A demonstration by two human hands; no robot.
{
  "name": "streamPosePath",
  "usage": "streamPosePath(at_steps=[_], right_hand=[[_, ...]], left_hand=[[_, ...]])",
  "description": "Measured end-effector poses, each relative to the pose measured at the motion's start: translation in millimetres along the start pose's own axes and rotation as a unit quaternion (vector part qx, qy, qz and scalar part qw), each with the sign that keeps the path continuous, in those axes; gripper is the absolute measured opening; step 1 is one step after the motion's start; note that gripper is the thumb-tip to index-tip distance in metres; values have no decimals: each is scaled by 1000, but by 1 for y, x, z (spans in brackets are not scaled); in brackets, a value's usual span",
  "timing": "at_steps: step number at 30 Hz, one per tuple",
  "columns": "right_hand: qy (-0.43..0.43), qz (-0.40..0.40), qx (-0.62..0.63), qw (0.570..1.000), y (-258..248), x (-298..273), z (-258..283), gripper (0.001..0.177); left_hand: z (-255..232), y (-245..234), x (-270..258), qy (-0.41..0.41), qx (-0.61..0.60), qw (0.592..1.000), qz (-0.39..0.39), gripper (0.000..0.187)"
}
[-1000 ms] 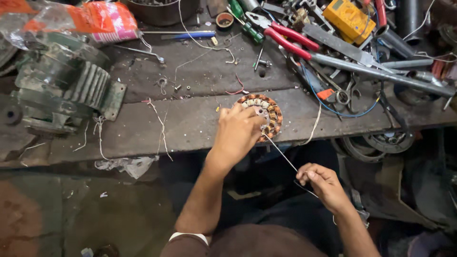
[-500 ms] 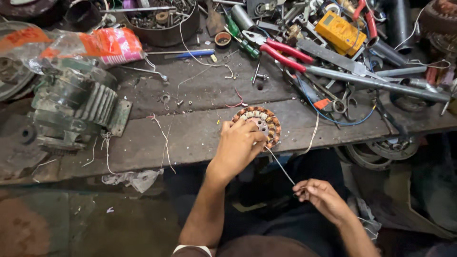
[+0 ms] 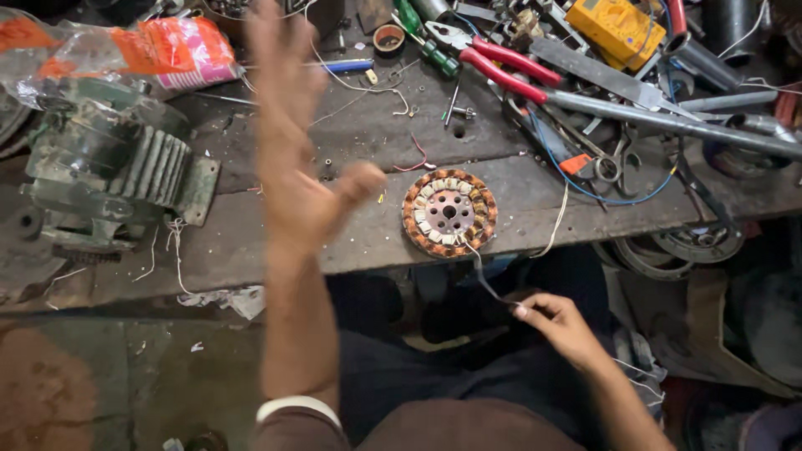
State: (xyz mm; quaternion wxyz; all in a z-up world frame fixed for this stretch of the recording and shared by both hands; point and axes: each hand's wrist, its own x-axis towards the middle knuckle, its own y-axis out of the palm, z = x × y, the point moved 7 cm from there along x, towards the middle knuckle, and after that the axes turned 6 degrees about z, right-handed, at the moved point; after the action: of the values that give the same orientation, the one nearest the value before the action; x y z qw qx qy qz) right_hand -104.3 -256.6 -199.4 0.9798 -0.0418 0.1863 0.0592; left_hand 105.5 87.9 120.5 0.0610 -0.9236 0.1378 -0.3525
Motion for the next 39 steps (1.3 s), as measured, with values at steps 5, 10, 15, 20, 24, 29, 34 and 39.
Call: streamPosePath(at_steps=[5,10,15,20,24,29,34,39], right_hand=[[-27,33,7,999,27,4,-5,22],[-37,34,-156,986,56,15,8,25],[4,137,-272,953,90,6,27,29],[-247,-11,-346,905,88,-8,111,21],[-313,-184,-264,894,58,-31,152,15],[-291,-243,-137,915,56,-11,181,6],[-283,-190,-52,939,78,-1,182,25],[-228,-186,-14,956,81,8,163,29]], left_hand=[[50,-46,61,-4,80,997,8,83],[62,-21,68,93,516,849,56,91],[69,-5,51,123,271,953,60,76],[98,11,49,-14,235,958,162,38],[96,46,30,54,235,941,239,33],[68,77,17,151,183,934,267,49],[44,105,0,215,195,903,317,69],[42,123,-9,170,167,901,363,64]])
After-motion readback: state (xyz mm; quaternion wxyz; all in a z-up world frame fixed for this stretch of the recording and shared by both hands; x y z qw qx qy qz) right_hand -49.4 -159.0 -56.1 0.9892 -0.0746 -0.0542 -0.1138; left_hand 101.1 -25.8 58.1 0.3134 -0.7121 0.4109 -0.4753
